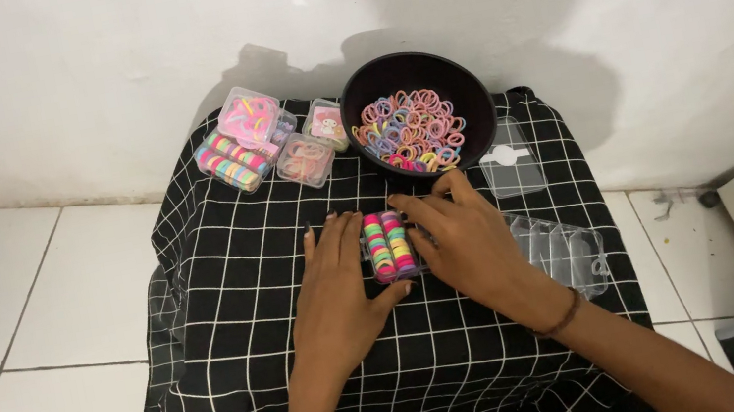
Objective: Sorting small colorful rubber bands from a bowl into a plastic organizer
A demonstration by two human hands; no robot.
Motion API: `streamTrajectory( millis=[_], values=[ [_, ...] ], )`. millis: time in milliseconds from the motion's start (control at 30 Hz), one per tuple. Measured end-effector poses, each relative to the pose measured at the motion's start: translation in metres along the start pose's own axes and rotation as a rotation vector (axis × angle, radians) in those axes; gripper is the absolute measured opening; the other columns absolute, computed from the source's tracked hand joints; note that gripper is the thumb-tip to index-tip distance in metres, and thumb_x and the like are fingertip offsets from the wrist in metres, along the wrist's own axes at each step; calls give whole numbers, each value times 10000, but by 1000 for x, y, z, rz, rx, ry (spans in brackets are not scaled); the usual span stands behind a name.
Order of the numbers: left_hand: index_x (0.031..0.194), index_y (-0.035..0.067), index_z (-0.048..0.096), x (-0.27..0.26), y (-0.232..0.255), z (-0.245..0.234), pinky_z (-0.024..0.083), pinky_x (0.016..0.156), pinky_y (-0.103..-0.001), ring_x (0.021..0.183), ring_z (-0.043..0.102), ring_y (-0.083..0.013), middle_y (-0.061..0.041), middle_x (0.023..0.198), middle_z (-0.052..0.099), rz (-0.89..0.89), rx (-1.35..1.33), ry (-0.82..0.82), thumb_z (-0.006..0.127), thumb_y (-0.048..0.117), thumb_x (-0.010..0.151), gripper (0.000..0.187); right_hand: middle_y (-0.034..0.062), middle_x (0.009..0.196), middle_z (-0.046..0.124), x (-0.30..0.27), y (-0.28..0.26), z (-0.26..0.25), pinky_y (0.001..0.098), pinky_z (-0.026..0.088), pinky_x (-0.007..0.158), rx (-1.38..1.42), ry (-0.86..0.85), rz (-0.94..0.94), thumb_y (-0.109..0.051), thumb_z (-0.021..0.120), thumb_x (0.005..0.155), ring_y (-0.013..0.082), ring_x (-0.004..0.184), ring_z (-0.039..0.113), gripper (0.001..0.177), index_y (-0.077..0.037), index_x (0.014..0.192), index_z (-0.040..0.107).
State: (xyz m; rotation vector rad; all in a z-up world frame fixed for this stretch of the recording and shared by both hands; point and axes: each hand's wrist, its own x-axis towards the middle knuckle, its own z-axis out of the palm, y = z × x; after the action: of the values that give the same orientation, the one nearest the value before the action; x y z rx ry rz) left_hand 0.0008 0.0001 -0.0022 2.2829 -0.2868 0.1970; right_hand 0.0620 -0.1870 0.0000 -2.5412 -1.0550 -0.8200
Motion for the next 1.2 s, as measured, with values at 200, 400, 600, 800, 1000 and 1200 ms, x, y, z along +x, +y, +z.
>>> streamTrajectory(
  millis=[200,400,600,800,1000,1200],
  values=[
    [1454,-97,406,0,2,-1,66,1241,-545,1461,327,-453,-295,1473,447,-18,-2,-16,896,228,728,934,70,808,758,-2,2,1,409,576,775,213,32,141,27,809,727,315,879,642,406,-117,1105,769],
    [1455,-92,407,0,-1,0,78,1245,-544,1455,327,-464,-295,1467,444,-2,-9,-3,897,241,723,942,46,786,623,31,54,-37,346,515,721,138,346,80,1,843,879,243,749,584,200,-147,993,771],
    [1451,-4,409,2,-26,20,106,1234,-535,1457,326,-331,-173,1497,445,81,85,72,852,328,784,866,-18,883,779,84,117,-52,376,529,755,159,32,385,-129,851,831,196,852,678,241,-170,1065,810],
    [1460,-5,403,2,-29,24,113,1233,-527,1469,316,-331,-174,1509,443,86,77,79,858,334,777,889,1,748,781,91,139,-13,326,553,858,142,-153,293,-40,751,762,151,760,749,160,-124,878,823],
    [1443,-7,422,2,-28,22,109,1234,-528,1455,333,-325,-167,1489,455,89,66,86,853,329,780,859,-6,743,775,102,152,26,414,502,723,-20,-326,162,-63,682,843,296,891,555,188,-164,844,841],
    [1446,-14,409,3,-29,24,129,1225,-548,1466,317,-344,-182,1505,436,77,84,75,862,339,779,881,-2,744,773,108,157,62,424,508,708,-87,-308,54,-53,771,783,356,872,562,198,-212,854,865]
  ],
)
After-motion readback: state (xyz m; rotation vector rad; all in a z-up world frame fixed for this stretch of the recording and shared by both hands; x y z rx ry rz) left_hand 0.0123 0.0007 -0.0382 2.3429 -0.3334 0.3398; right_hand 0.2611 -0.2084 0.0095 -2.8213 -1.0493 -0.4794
